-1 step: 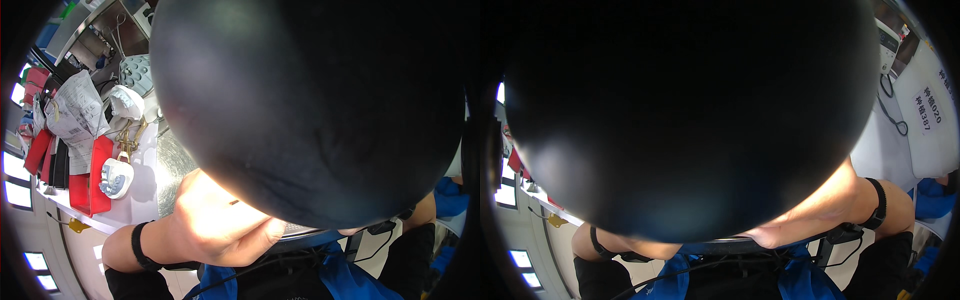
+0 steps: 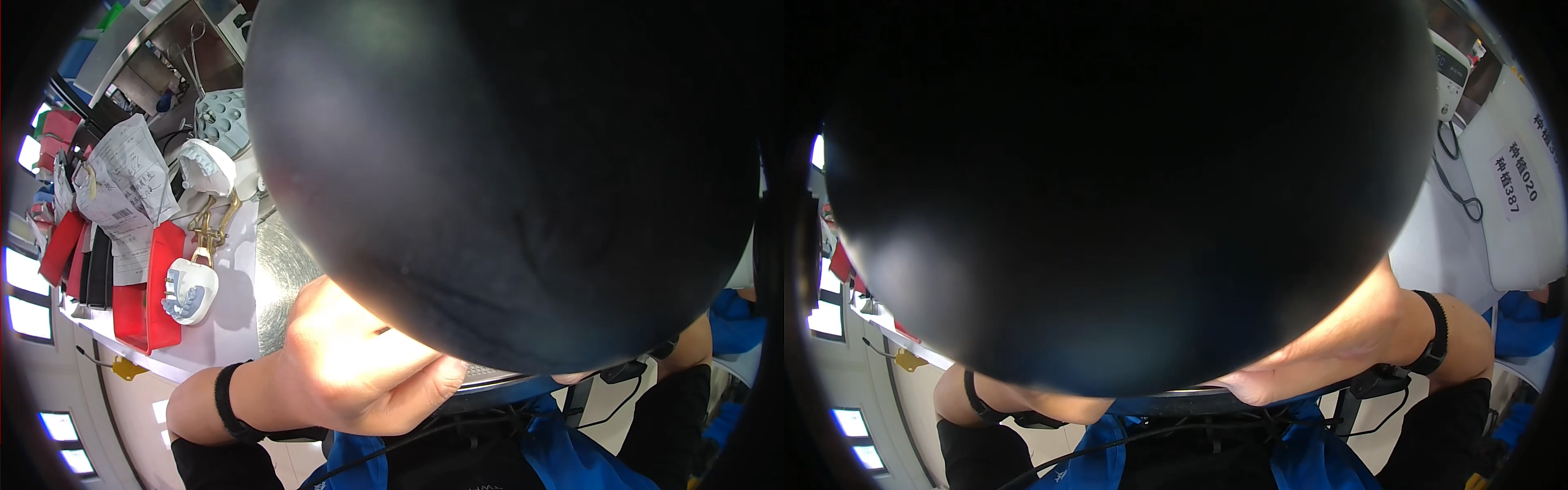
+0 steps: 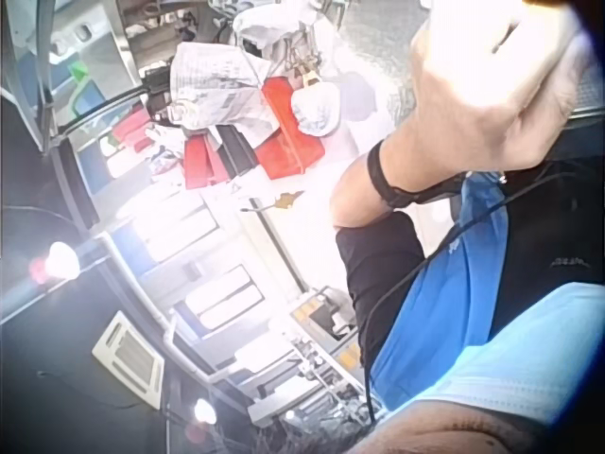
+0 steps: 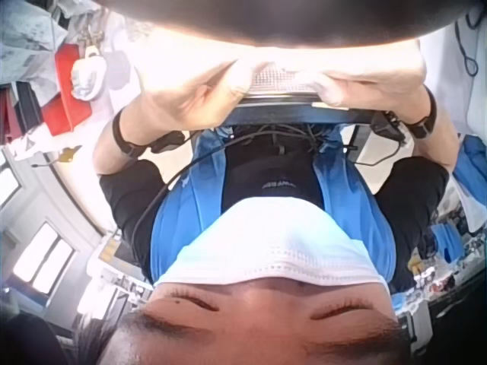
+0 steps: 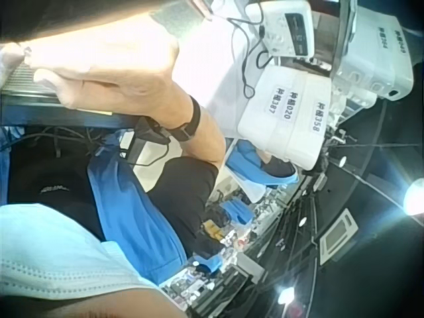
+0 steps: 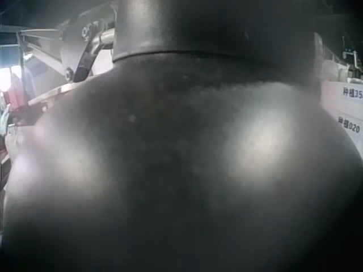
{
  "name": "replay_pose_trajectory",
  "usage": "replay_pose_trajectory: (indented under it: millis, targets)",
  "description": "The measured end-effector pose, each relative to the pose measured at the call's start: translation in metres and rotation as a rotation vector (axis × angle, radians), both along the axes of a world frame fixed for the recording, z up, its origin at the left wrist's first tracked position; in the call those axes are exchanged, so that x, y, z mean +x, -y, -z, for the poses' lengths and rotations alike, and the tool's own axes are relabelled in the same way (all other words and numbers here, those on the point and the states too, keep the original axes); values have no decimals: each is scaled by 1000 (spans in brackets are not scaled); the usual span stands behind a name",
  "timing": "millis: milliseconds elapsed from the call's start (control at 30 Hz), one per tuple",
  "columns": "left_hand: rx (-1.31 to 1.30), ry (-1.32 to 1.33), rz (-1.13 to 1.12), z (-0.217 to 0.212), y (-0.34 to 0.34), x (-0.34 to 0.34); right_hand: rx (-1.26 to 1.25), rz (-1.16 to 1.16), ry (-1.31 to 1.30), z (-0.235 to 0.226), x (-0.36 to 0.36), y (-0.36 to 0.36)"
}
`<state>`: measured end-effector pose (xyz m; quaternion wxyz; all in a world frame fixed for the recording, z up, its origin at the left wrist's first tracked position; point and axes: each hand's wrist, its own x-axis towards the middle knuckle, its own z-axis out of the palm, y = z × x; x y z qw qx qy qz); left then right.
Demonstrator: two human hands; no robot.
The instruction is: The recorder is working on a dental mold, using tools to refine or adjust components under a lamp in a dental lab.
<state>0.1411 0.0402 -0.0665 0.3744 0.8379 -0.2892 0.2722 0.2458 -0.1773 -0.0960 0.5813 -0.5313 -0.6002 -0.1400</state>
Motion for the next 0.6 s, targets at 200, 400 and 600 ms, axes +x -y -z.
replay_pose_trajectory:
  millis: [200,400,600]
  targets:
    - [-13,0,2,2,1,0,27,-35,-28,0,0,-1]
    - [-30,11,5,4,2,1,67,-84,-69,0,-3,-3]
    - [-49,4,12,3,2,1,-16,-134,-114,12,0,9]
